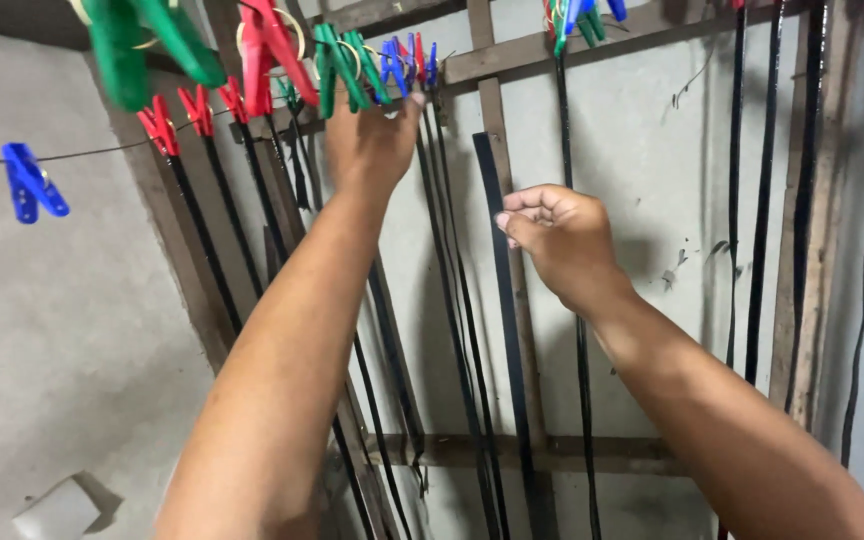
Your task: Sanding the edges of a long leather strap and then hanging it on a rack with clips for finishing.
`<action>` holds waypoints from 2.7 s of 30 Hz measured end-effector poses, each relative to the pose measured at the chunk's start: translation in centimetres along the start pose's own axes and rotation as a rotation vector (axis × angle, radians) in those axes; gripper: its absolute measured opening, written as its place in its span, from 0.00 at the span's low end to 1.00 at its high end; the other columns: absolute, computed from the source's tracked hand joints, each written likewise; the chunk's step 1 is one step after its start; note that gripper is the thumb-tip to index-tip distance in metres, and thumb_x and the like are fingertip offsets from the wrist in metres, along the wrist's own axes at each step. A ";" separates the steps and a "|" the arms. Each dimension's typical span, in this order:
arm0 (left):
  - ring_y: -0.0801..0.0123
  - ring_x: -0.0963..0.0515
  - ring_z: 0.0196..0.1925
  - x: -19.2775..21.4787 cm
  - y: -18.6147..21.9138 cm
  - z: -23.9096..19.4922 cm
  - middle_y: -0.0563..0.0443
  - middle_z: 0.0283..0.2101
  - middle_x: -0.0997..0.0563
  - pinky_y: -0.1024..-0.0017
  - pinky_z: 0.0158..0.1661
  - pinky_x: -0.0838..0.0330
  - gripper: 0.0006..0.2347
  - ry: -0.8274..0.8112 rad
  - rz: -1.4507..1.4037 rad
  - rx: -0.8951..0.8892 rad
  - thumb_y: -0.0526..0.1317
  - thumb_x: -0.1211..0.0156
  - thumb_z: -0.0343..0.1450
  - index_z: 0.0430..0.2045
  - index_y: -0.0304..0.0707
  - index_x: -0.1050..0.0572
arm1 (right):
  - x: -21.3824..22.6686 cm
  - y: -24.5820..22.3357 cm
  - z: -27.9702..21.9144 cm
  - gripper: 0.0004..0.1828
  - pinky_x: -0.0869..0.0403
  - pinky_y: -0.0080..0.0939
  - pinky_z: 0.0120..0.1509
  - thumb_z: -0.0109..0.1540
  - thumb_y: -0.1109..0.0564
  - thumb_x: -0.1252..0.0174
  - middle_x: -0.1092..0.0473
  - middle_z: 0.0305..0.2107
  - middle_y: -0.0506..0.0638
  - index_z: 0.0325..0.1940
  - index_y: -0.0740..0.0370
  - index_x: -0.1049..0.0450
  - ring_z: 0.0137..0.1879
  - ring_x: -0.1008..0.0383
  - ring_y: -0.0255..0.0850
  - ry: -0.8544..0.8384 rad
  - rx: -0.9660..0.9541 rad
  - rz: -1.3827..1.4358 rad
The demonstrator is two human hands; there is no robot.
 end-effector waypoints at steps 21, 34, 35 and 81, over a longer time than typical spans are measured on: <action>0.56 0.19 0.50 6.5 0.4 1.9 0.48 0.49 0.14 0.56 0.57 0.42 0.10 0.372 0.349 -1.198 0.30 0.30 0.73 0.47 0.41 0.17 | -4.4 2.1 7.3 0.11 0.31 0.27 0.36 0.57 0.67 0.37 0.25 0.28 0.49 0.44 0.66 0.20 0.30 0.31 0.31 -0.238 -0.026 0.441; 0.67 0.18 0.45 7.3 1.0 1.4 0.58 0.44 0.14 0.66 0.47 0.43 0.01 0.423 0.483 -1.305 0.39 0.33 0.79 0.40 0.48 0.19 | -6.6 0.6 8.4 0.14 0.25 0.27 0.42 0.56 0.69 0.41 0.24 0.30 0.53 0.45 0.69 0.20 0.35 0.26 0.34 -0.341 -0.040 0.540; 0.67 0.18 0.45 7.2 0.9 1.5 0.58 0.44 0.14 0.66 0.47 0.43 0.01 0.422 0.483 -1.304 0.39 0.33 0.79 0.40 0.48 0.19 | -6.6 0.3 8.3 0.14 0.25 0.27 0.42 0.56 0.69 0.41 0.24 0.30 0.53 0.45 0.69 0.20 0.35 0.26 0.34 -0.342 -0.041 0.540; 0.66 0.14 0.40 1.5 -2.7 6.0 0.54 0.30 0.16 0.64 0.48 0.17 0.05 -0.124 -0.889 -0.128 0.40 0.29 0.63 0.26 0.45 0.19 | -8.1 9.8 -2.3 0.23 0.23 0.40 0.59 0.63 0.62 0.56 0.24 0.48 0.59 0.60 0.69 0.26 0.50 0.24 0.43 -0.484 -0.205 0.267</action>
Point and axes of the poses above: each hand's wrist, its own z-axis towards the middle knuckle, its own x-axis out of the back of the hand, y = z × x, the point moved 5 cm from there along z, towards the middle knuckle
